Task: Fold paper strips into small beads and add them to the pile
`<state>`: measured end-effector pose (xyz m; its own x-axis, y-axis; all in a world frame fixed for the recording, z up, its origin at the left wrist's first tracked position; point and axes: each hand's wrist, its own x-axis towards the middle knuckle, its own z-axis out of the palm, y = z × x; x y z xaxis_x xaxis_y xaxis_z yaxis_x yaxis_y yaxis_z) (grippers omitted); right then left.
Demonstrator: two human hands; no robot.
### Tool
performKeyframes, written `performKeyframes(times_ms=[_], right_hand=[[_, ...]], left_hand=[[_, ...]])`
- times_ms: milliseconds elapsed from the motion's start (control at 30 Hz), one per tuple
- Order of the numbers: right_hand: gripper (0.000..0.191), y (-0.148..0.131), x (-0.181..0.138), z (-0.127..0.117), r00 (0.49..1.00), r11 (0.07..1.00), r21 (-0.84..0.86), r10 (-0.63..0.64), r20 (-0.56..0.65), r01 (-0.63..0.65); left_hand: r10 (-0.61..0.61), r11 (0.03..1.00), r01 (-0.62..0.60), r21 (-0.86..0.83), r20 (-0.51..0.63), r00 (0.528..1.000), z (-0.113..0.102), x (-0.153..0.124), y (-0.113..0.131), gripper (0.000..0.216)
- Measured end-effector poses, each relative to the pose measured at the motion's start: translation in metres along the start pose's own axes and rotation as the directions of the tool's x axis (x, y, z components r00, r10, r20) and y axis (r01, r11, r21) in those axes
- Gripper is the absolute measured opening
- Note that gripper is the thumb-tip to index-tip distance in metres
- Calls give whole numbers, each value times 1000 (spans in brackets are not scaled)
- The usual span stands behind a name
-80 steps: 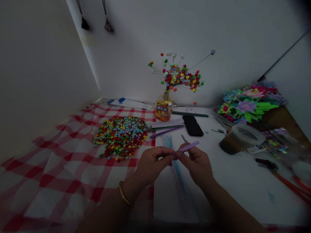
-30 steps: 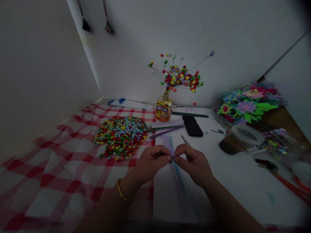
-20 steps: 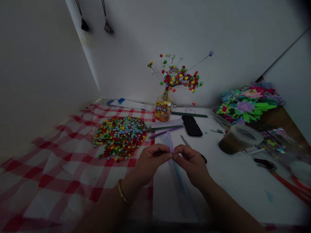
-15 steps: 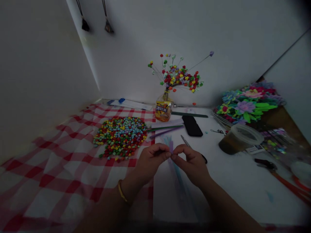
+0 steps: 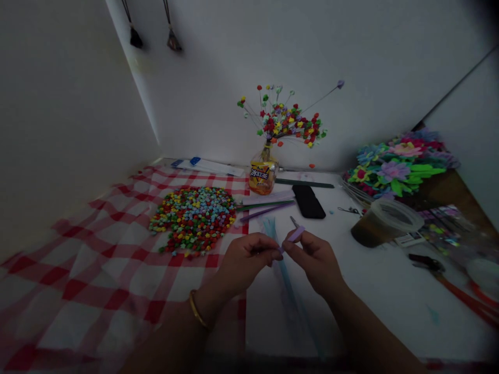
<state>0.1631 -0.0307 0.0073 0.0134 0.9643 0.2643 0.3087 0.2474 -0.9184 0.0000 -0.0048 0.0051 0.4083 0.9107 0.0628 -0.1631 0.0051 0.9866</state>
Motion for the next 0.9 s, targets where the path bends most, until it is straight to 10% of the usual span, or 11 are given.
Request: performKeyframes(times_ms=[467,900], right_hand=[[17,-5,-2,8,995,986,165,8,96,-24],[11,0,-1,12,985,987,-91,-143,-99,134]], left_hand=[[8,971,7,-240,65,998,-1,2,-2,12],[-64,972,68,-226,22,998,0,-1,1,13]])
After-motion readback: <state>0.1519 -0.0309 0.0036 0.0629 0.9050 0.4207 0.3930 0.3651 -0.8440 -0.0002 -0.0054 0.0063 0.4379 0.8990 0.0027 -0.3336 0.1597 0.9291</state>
